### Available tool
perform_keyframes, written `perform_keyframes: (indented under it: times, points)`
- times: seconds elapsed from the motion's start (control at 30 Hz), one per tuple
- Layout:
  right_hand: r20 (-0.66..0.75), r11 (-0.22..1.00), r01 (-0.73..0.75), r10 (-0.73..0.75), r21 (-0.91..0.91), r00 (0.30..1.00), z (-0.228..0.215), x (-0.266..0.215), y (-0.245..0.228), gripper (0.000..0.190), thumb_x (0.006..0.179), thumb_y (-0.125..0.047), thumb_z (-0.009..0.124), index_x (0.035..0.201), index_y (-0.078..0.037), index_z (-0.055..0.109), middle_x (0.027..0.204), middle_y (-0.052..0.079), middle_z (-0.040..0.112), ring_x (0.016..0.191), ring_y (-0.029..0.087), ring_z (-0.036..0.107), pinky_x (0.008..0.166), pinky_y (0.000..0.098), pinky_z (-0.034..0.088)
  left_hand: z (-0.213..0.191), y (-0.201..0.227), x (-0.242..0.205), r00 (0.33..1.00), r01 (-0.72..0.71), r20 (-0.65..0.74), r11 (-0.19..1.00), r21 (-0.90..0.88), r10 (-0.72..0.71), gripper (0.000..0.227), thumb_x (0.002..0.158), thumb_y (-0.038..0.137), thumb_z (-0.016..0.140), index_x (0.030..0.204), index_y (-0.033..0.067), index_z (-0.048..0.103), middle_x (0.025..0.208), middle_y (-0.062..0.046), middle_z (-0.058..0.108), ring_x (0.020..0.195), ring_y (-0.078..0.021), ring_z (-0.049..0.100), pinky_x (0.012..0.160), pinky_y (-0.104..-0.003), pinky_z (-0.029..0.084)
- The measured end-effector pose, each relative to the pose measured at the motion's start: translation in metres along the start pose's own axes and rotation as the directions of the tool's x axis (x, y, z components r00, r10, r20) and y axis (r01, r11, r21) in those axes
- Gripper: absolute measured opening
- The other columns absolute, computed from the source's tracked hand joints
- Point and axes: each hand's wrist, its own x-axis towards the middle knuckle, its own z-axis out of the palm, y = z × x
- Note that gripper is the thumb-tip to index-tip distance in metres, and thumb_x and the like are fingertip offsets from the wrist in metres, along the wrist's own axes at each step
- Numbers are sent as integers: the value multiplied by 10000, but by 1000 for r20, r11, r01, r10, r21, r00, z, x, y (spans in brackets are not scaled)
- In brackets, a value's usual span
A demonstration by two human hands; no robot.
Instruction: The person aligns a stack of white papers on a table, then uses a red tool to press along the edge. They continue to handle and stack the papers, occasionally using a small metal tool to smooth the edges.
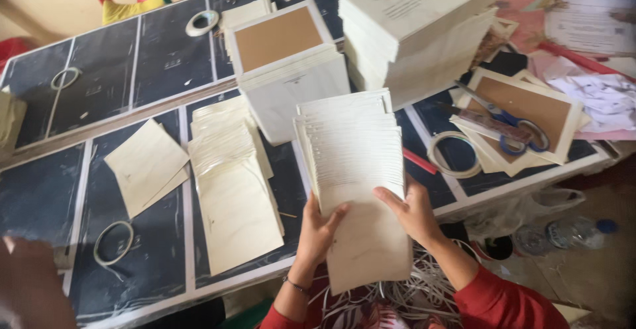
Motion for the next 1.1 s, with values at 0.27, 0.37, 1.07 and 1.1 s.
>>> perform_keyframes:
  times: [0.27,0.37,1.07,1.1]
  points:
    - [88,941,299,-288,-157,953,-42,38,28,508,1047,-505,473,1283,-90,648,1164,143,669,1098,338,648,932,489,491,-24,119,5,972,-169,233,784,598,32,631,878,179,770,1420,-55,548,918,-293,777,786,-403,766,664,-534,603]
    - [98,629,377,-431,-680,897,-43,58,82,298,969,-374,681,1128,-122,677,1038,66,591,1006,303,604,844,448,456,-6,183,-6,931,-307,356,360,881,-78,578,935,216,680,1456,7,541,792,-228,775,606,-350,765,571,-445,618]
    - [-192,577,114,-442,-809,876,-146,58,112,226,925,-149,716,1092,-70,586,1017,140,546,951,376,639,877,460,516,16,149,23,931,-122,320,680,723,-174,570,796,88,769,1337,-21,624,895,-328,754,824,-507,761,613,-611,604]
    - [-231,660,185,-491,-728,840,-149,56,95,213,981,-148,717,1147,-73,608,1059,153,550,984,381,634,901,458,514,14,146,25,941,-24,289,819,573,-175,563,739,112,838,1258,-34,675,889,-322,758,818,-476,772,649,-565,619]
